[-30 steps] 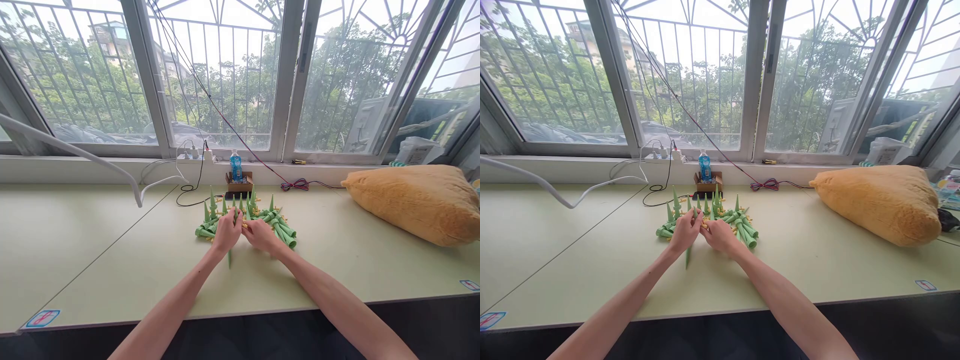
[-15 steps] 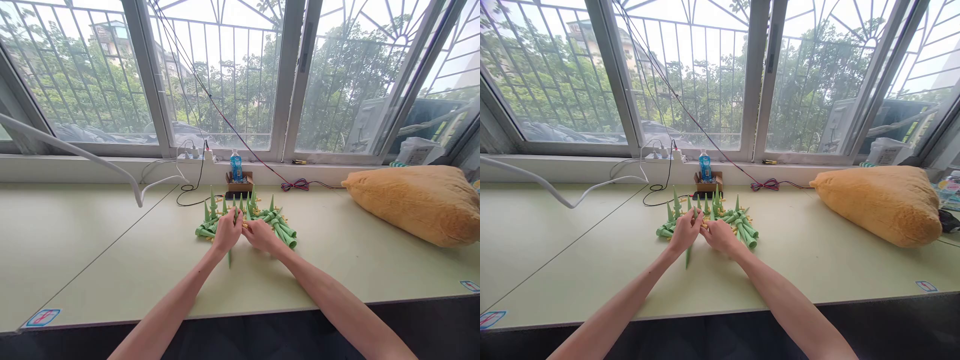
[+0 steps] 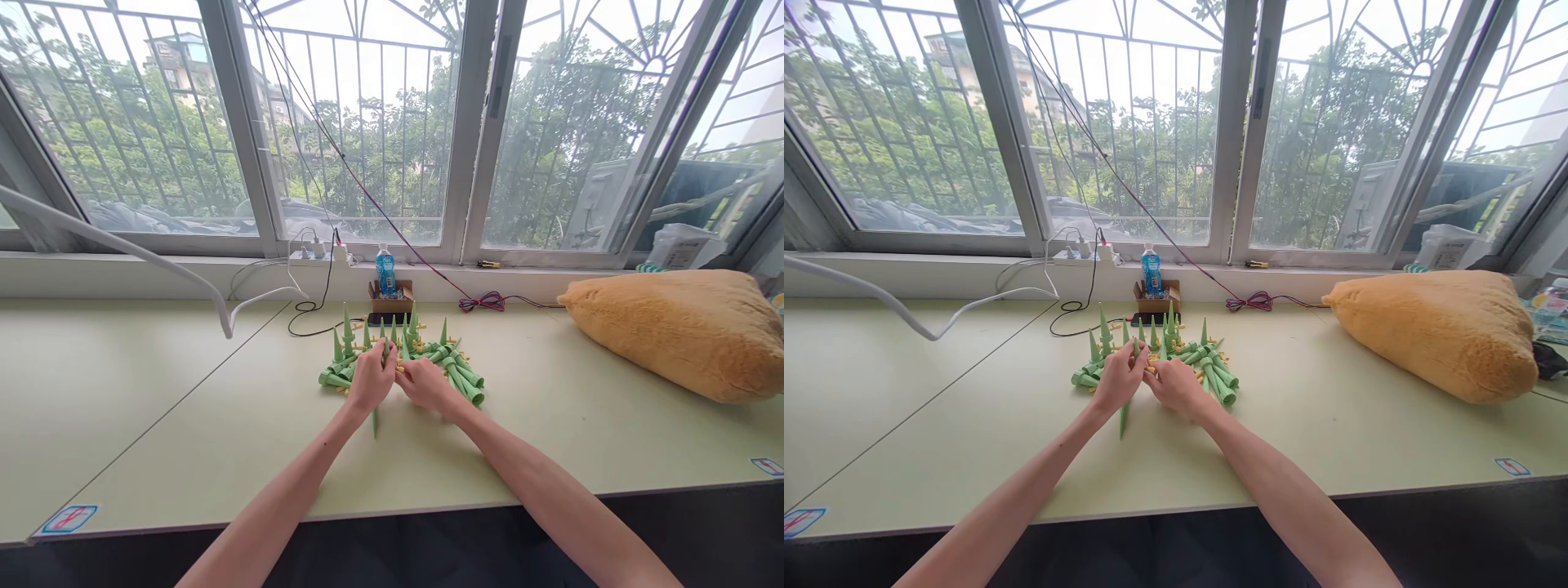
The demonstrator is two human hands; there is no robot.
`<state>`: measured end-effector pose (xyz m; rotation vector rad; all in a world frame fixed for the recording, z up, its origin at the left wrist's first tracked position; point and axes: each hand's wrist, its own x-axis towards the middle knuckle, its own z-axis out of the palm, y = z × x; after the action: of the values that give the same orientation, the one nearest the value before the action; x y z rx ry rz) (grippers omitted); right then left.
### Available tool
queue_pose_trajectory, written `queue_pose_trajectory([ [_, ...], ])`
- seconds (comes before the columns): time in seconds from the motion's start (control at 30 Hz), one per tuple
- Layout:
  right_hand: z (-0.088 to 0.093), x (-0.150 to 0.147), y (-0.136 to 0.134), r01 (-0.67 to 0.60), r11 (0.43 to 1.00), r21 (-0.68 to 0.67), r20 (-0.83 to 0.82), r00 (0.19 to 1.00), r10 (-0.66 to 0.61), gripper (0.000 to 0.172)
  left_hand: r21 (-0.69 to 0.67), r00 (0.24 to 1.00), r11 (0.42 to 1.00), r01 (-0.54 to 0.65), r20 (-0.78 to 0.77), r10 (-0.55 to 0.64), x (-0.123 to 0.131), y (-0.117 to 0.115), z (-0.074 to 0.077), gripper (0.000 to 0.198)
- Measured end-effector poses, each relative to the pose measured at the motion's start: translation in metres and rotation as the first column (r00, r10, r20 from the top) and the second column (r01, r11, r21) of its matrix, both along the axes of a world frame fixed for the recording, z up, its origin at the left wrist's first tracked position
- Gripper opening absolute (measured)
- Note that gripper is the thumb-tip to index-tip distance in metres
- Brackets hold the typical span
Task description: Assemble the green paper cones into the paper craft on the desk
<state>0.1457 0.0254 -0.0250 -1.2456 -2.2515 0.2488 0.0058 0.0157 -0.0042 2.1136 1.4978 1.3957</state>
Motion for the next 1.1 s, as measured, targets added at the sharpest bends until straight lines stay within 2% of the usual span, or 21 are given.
queue_pose_trajectory([
  [0.83,0.0018,0.0003,-0.002,0.004,1.0,-0.03,0.0,1.0,-0.004,0.036,-0.02,1.0,1.0,0.015,-0.009,-0.015,0.0005,-0.0019,0.0022,0.02],
  [1.1,0.0025,0.0012,-0.003,-0.03,0.999,-0.026,-0.023,0.999,0.03,0.036,-0.029,1.0,0.999,0.015,-0.014,-0.015,0.0007,-0.0018,0.0029,0.019],
])
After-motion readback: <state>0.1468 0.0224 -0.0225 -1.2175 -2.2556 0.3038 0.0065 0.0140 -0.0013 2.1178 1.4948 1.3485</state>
